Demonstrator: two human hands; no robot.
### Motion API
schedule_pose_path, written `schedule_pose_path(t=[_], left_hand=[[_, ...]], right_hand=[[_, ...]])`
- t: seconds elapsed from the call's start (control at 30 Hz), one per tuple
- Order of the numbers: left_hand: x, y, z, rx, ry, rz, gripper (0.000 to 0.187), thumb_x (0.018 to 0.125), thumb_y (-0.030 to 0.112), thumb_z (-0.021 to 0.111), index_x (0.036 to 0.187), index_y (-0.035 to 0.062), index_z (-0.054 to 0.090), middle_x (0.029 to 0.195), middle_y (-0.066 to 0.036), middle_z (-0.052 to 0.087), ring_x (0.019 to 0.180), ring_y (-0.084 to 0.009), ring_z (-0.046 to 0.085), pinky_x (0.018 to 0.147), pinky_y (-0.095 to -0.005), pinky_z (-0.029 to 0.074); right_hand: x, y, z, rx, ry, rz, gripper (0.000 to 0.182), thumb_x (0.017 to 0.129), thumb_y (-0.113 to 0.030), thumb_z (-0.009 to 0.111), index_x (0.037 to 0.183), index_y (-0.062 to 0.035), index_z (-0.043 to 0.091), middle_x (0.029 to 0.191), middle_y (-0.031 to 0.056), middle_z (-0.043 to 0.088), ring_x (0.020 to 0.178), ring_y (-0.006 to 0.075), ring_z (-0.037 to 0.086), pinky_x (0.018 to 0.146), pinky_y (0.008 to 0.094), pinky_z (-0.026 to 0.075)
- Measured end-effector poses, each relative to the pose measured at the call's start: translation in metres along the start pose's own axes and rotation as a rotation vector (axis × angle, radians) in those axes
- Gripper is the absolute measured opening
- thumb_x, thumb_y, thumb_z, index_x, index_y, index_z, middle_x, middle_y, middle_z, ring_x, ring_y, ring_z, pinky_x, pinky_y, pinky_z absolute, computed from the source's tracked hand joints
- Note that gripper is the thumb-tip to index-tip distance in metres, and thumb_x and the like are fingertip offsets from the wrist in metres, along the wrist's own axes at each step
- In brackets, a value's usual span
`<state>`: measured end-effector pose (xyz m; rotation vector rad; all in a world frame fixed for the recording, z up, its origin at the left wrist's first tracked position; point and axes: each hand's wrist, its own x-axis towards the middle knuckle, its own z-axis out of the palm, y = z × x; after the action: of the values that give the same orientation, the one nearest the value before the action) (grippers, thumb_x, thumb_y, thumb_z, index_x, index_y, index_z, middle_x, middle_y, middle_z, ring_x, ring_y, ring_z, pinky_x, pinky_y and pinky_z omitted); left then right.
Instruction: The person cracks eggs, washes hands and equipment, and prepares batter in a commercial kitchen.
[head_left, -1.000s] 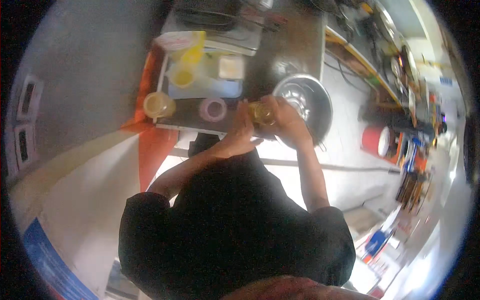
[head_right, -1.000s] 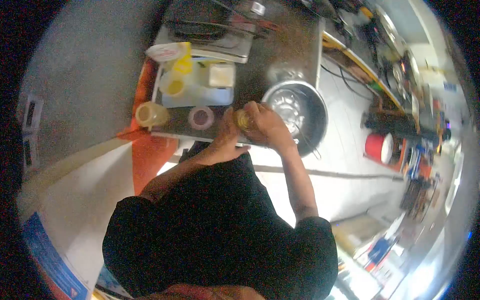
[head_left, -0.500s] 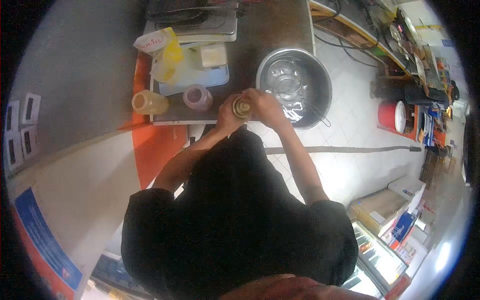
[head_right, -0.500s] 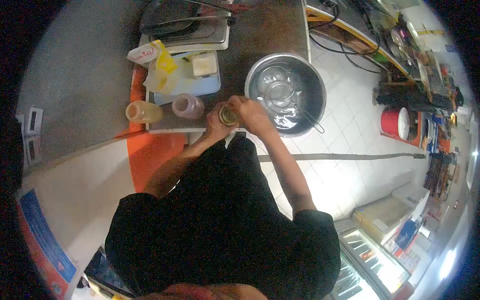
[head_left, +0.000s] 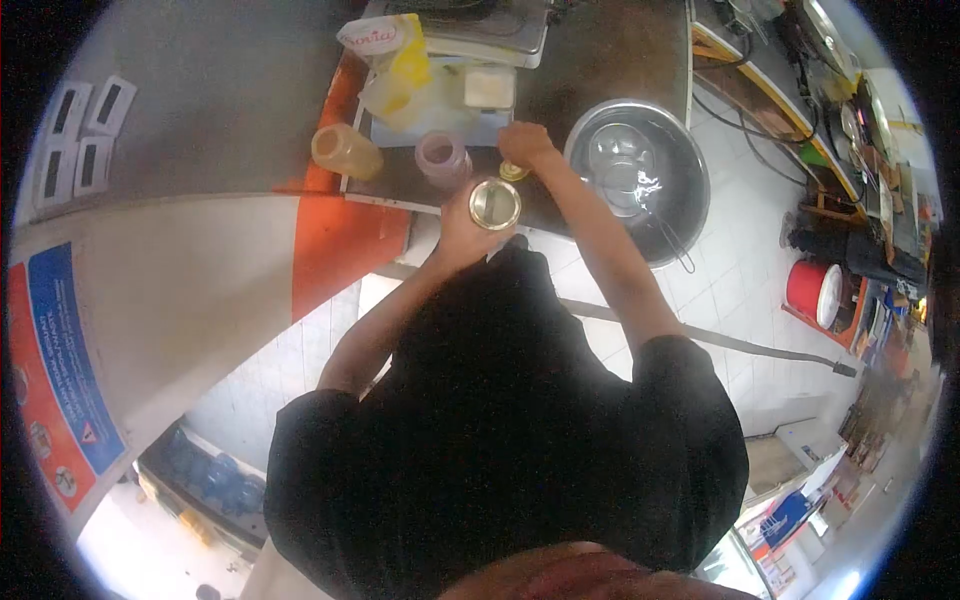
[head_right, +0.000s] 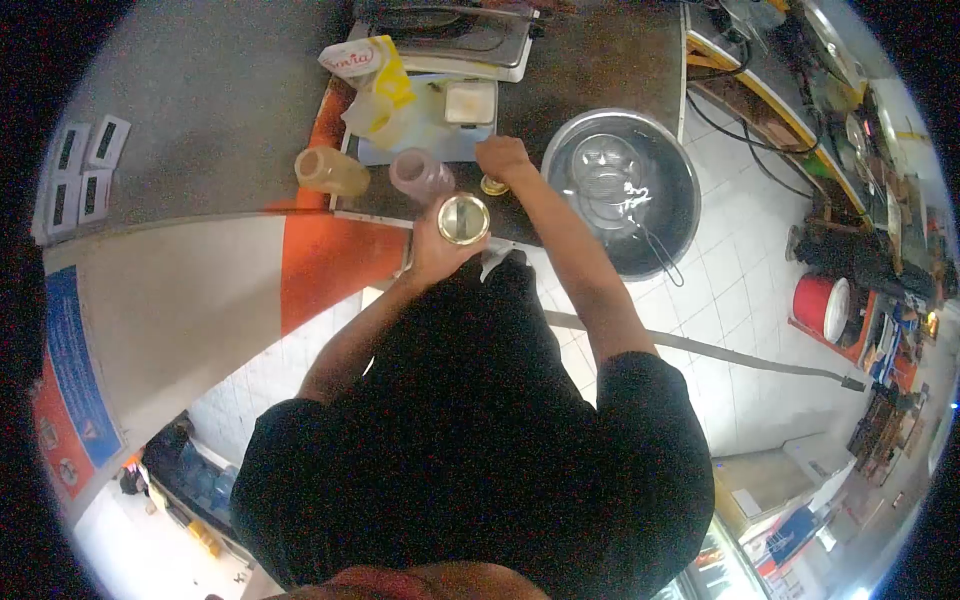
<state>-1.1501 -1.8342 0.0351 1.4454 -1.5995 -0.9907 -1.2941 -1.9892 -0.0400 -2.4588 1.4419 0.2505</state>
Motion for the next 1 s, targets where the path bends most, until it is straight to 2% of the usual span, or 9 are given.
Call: schedule_pose_path(t=[0.07,0.2,0.4,0.5,0.6,0.73,0.83,0.9,1.0], left_hand=[[-0.001,0.000,0.000,-0.055,0.032,0.030,0.062,0.065,0.020,0.085,0.117,0.0048,0.055,0.107,-0.013,0.067,0.100,-0.0255,0.066,0.087,-0.0370,0.052],[0.003,0.018,-0.004,-0.009,0.038,0.006,0.063,0.064,0.018,0.085,0.118,0.0048,0.055,0.109,-0.014,0.066,0.102,-0.0279,0.065,0.087,-0.0380,0.052],[0.012,0.033,0.011,0.026,0.018,0.182,0.062,0.062,0.012,0.083,0.116,0.0032,0.054,0.109,-0.019,0.063,0.100,-0.0370,0.062,0.085,-0.0429,0.051],[0.020,0.042,0.017,0.047,0.046,0.349,0.061,0.060,0.010,0.082,0.114,0.0023,0.054,0.108,-0.020,0.062,0.100,-0.0388,0.061,0.084,-0.0432,0.050],[0.029,0.049,0.023,0.064,0.047,0.376,0.061,0.060,0.009,0.082,0.114,0.0015,0.054,0.107,-0.020,0.062,0.100,-0.0385,0.060,0.085,-0.0426,0.050],[0.041,0.071,0.021,0.134,0.033,0.358,0.056,0.062,0.007,0.080,0.111,0.0002,0.055,0.103,-0.019,0.063,0.096,-0.0386,0.061,0.080,-0.0427,0.050],[0.054,0.083,0.020,0.233,0.063,0.563,0.051,0.063,0.011,0.080,0.106,0.0012,0.056,0.099,-0.018,0.064,0.094,-0.0376,0.062,0.083,-0.0430,0.048],[0.062,0.086,0.026,0.281,0.042,0.616,0.050,0.063,0.012,0.079,0.106,0.0023,0.056,0.100,-0.017,0.063,0.095,-0.0362,0.061,0.090,-0.0440,0.046],[0.070,0.098,0.035,0.378,0.008,0.693,0.050,0.063,0.010,0.078,0.106,0.0037,0.055,0.103,-0.016,0.063,0.096,-0.0357,0.060,0.090,-0.0454,0.046]], right_hand=[[-0.010,0.003,-0.023,0.023,-0.074,0.000,0.019,0.083,-0.019,0.061,0.095,-0.0058,0.069,0.101,0.0173,0.068,0.097,0.0328,0.065,0.080,0.0433,0.053],[-0.092,-0.016,-0.106,0.595,0.565,0.060,0.022,0.077,-0.023,0.070,0.093,-0.0080,0.072,0.099,0.0126,0.068,0.093,0.0311,0.064,0.084,0.0428,0.051],[-0.181,-0.065,-0.122,0.467,0.471,0.265,0.017,0.075,-0.023,0.072,0.085,-0.0100,0.075,0.102,0.0104,0.067,0.094,0.0306,0.061,0.081,0.0409,0.051],[-0.180,-0.079,-0.112,0.438,0.601,0.406,0.015,0.074,-0.021,0.073,0.084,-0.0110,0.075,0.101,0.0097,0.066,0.097,0.0314,0.059,0.080,0.0416,0.050],[-0.180,-0.071,-0.100,0.586,0.707,0.409,0.013,0.074,-0.020,0.073,0.085,-0.0122,0.075,0.100,0.0099,0.065,0.097,0.0316,0.057,0.079,0.0418,0.051],[-0.203,-0.050,-0.113,0.502,0.777,0.250,0.014,0.073,-0.018,0.075,0.086,-0.0142,0.076,0.110,0.0077,0.060,0.102,0.0304,0.054,0.080,0.0412,0.051],[-0.214,-0.040,-0.127,0.375,0.762,0.202,0.014,0.071,-0.017,0.076,0.084,-0.0142,0.076,0.118,0.0054,0.054,0.108,0.0301,0.050,0.084,0.0411,0.049],[-0.213,-0.030,-0.119,0.463,0.774,0.219,0.014,0.072,-0.017,0.075,0.084,-0.0126,0.076,0.117,0.0073,0.054,0.109,0.0299,0.050,0.084,0.0401,0.049],[-0.205,-0.012,-0.093,0.649,0.828,0.235,0.013,0.074,-0.017,0.075,0.085,-0.0105,0.076,0.114,0.0104,0.055,0.109,0.0283,0.051,0.085,0.0379,0.048]])
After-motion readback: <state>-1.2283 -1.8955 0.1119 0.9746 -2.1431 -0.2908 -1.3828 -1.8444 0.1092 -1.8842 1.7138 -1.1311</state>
